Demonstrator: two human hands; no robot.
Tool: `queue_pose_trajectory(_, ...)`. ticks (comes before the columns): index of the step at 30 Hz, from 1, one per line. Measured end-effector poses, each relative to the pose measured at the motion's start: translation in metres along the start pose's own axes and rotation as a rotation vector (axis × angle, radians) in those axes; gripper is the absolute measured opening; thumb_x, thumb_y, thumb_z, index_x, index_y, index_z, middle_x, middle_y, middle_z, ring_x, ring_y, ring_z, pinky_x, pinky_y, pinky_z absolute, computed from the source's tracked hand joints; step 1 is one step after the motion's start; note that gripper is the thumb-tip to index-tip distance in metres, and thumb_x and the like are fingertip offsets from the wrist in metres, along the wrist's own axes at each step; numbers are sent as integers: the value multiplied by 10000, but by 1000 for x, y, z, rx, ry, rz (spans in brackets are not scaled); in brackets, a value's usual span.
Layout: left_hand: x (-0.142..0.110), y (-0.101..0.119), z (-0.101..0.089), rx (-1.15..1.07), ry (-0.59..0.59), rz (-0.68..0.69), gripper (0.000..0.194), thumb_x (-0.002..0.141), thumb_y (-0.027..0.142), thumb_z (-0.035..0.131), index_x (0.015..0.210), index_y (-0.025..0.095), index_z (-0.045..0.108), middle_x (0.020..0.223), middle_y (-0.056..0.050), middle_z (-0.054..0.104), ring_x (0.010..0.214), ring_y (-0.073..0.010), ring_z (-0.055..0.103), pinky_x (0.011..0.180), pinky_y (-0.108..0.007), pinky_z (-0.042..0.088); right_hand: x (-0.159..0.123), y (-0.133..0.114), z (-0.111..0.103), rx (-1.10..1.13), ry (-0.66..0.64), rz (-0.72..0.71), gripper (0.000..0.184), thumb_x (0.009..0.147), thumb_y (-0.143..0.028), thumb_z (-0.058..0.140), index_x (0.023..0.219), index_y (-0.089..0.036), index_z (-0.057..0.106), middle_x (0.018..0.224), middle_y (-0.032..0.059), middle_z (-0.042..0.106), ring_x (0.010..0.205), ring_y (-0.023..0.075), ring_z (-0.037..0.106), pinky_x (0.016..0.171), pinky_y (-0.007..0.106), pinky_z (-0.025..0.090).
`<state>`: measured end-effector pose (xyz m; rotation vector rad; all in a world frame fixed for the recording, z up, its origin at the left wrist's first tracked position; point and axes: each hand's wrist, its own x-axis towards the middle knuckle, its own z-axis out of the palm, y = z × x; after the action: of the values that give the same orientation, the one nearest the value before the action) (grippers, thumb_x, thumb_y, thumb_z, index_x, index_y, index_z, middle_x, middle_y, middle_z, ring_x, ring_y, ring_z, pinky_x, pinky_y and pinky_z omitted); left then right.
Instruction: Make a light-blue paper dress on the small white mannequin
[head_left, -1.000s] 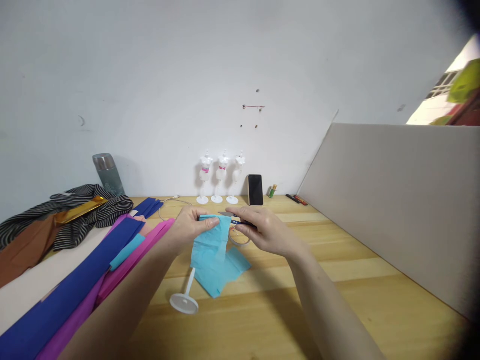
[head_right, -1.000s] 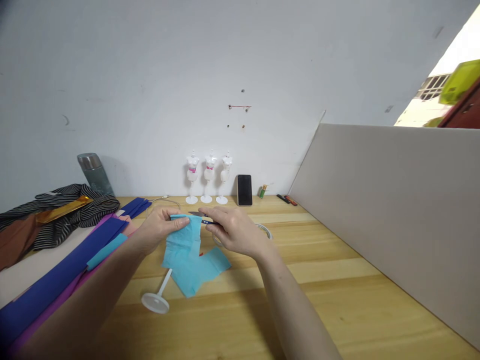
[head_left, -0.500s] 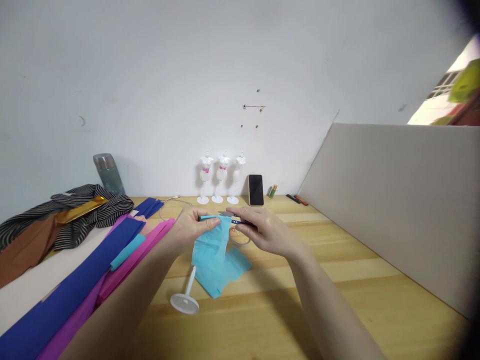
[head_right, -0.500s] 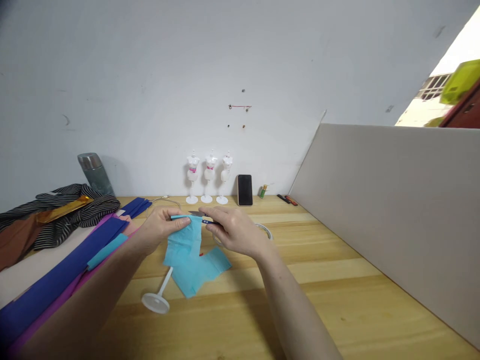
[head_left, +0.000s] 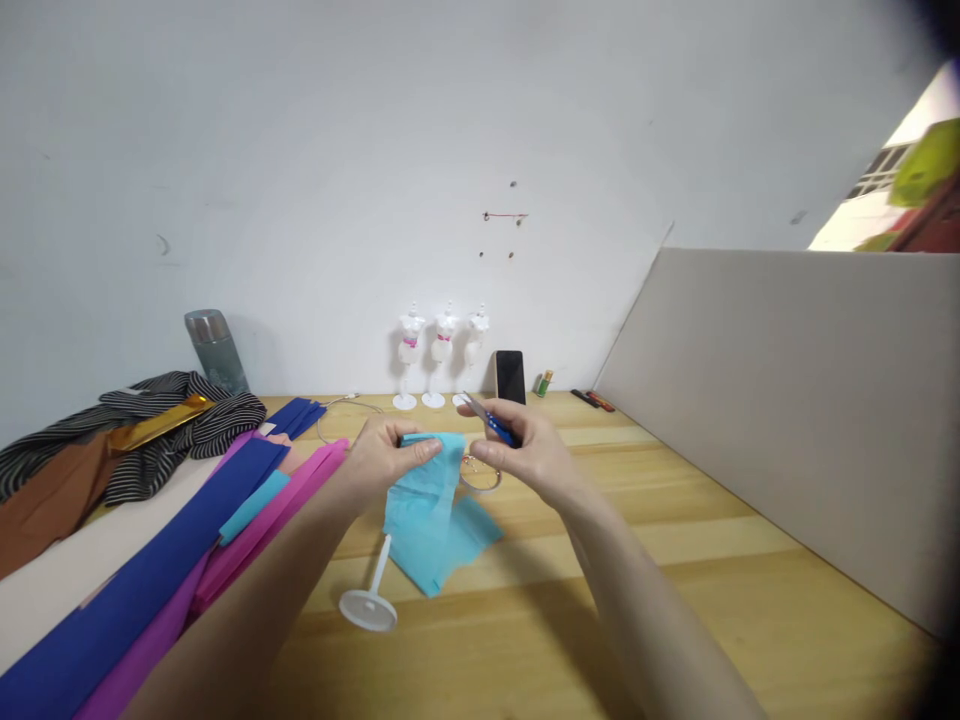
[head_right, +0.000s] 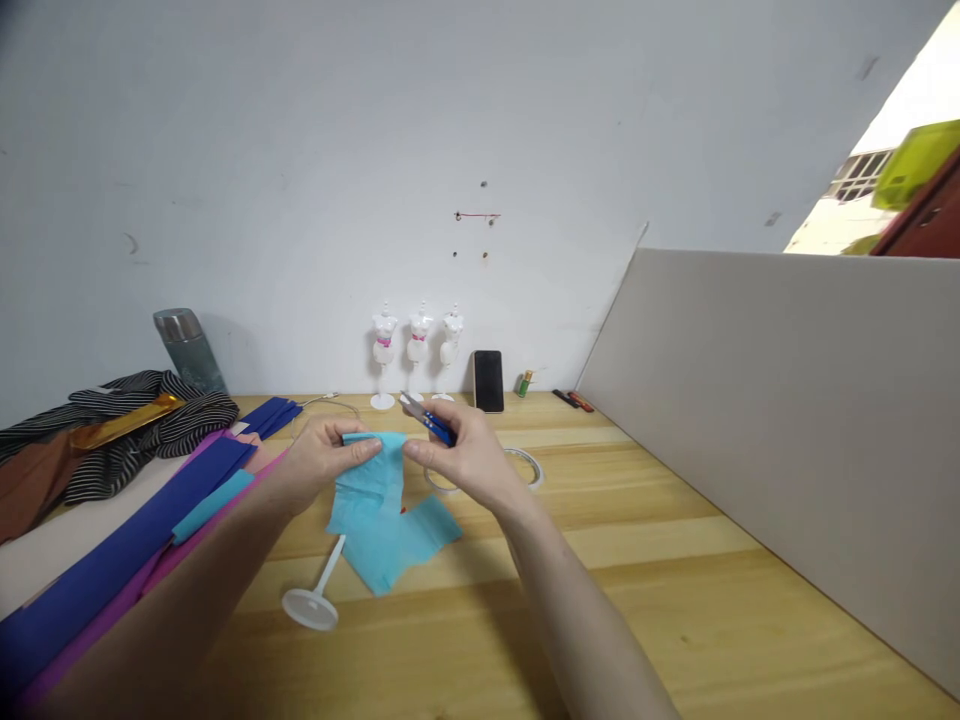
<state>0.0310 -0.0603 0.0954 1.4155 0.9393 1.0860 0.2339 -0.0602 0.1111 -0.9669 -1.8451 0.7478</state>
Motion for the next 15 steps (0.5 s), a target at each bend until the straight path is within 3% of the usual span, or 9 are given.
queue_pose_trajectory(2,0,-1,1,5,-11,6,340,567,426,809,611,122,663,530,10,590,478,-96,500,479,-219,393,0,-1,9,44,-41,58,370,681,-391,699,952,-143,655,556,-71,376,512,88,347,490,237,294)
queue_pose_trajectory(7,0,-3,1,-11,-44,20,356,591,439,804,597,127,633,513,16,558,467,-87,473,470,-214,362,3,4,24,138,-54,109,199,676,-332,659,665,-174,538,575,-57,394,547,90,355,512,236,287)
queue_pose_trajectory(11,1,-4,-2,-49,-84,72,416,669,509,745,583,128,601,525,17,538,486,-81,461,495,-215,368,3,3,23,198,-72,140,210,670,-334,645,631,-182,504,570,-57,393,545,91,346,507,238,272)
queue_pose_trajectory(15,1,0,-3,-70,-36,106,488,674,551,728,510,128,549,494,20,505,475,-73,432,491,-214,361,2,1,21,212,-82,167,200,659,-328,644,638,-183,508,583,-54,402,554,94,354,522,244,281)
